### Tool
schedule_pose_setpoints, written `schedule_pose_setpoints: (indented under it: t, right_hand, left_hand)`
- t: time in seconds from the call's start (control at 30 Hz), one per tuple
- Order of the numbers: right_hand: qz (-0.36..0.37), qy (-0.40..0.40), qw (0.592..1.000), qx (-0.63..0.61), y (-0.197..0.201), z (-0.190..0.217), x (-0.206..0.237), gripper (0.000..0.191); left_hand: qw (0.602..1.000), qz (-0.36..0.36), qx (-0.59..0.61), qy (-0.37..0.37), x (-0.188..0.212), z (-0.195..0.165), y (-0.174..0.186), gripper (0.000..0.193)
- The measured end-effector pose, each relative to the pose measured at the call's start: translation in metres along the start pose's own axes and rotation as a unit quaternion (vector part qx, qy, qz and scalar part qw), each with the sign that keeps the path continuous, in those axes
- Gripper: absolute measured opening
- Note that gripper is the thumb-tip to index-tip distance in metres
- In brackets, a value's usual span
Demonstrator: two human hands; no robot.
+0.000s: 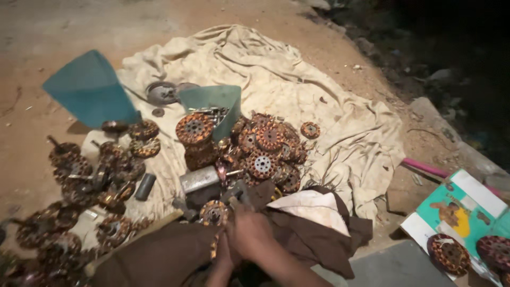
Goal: The person sits on the floor with a cloth over their lap and uses a hand press tool to press copper motor armatures out of their housings, working on one armature at a time and setting pressed rotors aside with a pile of completed ones.
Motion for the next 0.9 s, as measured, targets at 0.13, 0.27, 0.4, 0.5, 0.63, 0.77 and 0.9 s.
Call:
schedule_pose_setpoints:
  t: [0.13,0.27,0.4,0.5,0.63,0.77,0.9]
  right_hand:
    - [0.053,-0.061,0.997,-0.012,-0.001,0.001,-0.001,0.040]
    - [0.057,-0.051,0.997,0.000,-0.006,0.001,-0.006,0.046]
    - [0.044,0.041,0.997,0.043,-0.012,-0.006,-0.007,0.046]
    - [0.006,0.170,0.985,0.016,-0.013,-0.013,-0.005,0.047]
    - [0.042,0.229,0.972,0.012,-0.023,-0.028,-0.009,0.051]
    - [0.040,0.271,0.962,-0.009,-0.023,-0.036,-0.018,0.047]
    - [0.063,0.343,0.936,-0.042,-0.019,-0.043,-0.022,0.040]
  left_hand:
    - [0.998,0.005,-0.046,0.042,0.005,-0.003,0.004,0.037]
    - [0.994,0.009,-0.094,0.053,0.006,-0.018,0.013,0.036]
    - [0.993,-0.041,-0.110,0.022,0.005,-0.029,0.017,0.034]
    - [0.993,-0.100,-0.054,-0.010,0.008,-0.027,0.017,0.028]
    - [0.989,-0.144,-0.024,-0.020,0.011,-0.016,0.012,0.031]
    - [0.978,-0.183,-0.022,-0.101,0.009,-0.016,0.007,0.023]
    - [0.994,-0.110,0.020,0.012,0.006,0.008,-0.004,0.008]
Point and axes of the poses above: each hand's wrist, its own x-axis away from the middle knuckle, its own y-axis out of the back of the hand, z = x × y, the point moved 5 cm from there along -x, towards the middle knuckle, and after that the axes turned 5 degrees about -z, right-handed, at the moved point
